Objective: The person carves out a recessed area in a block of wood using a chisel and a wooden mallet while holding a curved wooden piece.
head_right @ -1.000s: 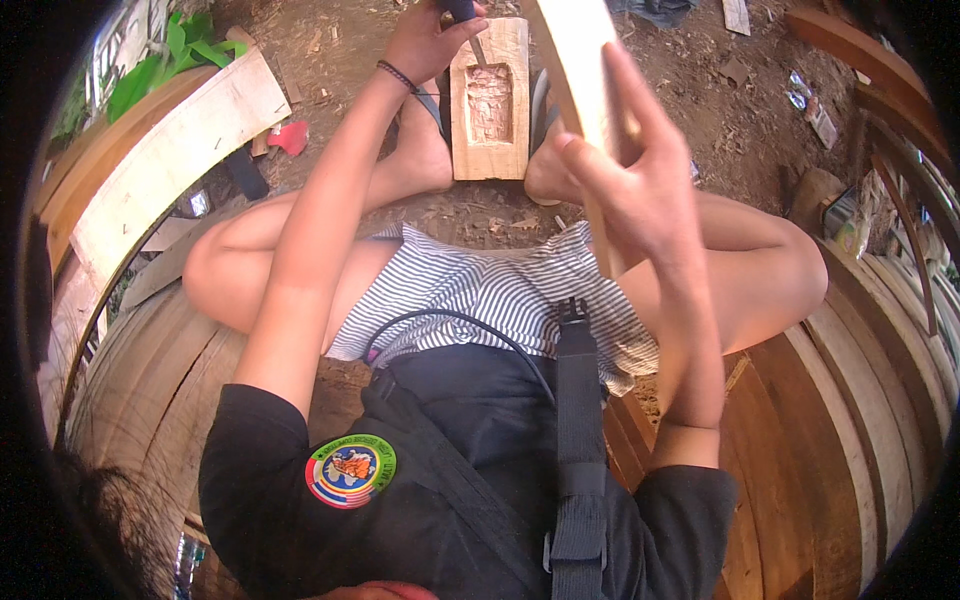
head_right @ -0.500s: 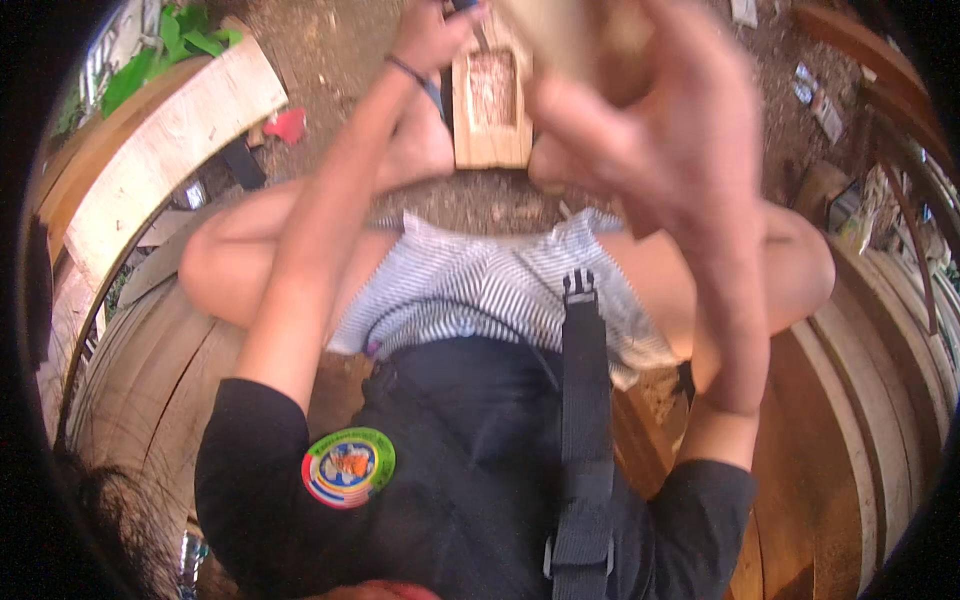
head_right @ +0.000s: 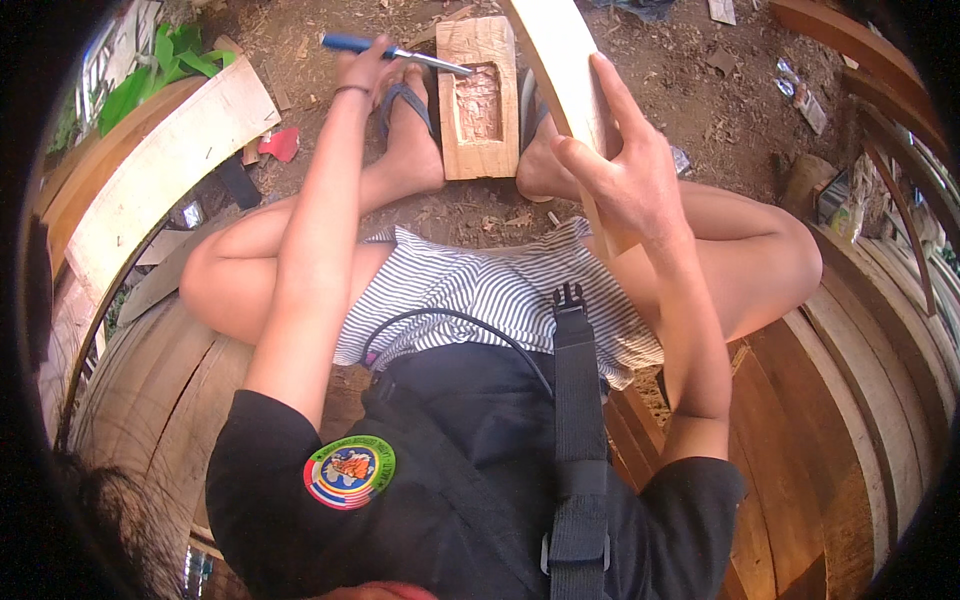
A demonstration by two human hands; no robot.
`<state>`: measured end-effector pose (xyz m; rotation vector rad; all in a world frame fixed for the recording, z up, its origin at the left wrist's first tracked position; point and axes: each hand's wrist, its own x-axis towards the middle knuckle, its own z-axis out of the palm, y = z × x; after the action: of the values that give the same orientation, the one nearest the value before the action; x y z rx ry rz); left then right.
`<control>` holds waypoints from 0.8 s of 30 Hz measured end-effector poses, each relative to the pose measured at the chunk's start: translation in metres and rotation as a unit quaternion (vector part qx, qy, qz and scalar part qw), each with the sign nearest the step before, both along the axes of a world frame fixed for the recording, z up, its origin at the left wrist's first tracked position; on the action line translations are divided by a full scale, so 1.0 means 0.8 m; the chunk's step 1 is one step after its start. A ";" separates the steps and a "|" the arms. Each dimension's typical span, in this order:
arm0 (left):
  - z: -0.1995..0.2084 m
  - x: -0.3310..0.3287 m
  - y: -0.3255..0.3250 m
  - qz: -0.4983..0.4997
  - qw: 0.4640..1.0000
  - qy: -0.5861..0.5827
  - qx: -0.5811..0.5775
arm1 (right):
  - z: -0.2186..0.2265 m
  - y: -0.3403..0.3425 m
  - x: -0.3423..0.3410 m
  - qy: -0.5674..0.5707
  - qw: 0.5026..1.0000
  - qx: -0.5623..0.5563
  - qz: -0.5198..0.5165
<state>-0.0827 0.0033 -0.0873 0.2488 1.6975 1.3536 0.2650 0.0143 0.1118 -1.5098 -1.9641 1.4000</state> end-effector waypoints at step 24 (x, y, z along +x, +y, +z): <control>0.096 0.098 0.023 -0.258 0.891 0.355 0.115 | 0.003 -0.032 0.001 -0.054 0.998 0.029 -0.009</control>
<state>-0.0043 0.0217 -0.0104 1.3730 1.8319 1.1044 0.2658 -0.0114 0.1143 -1.6040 -2.0306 1.2667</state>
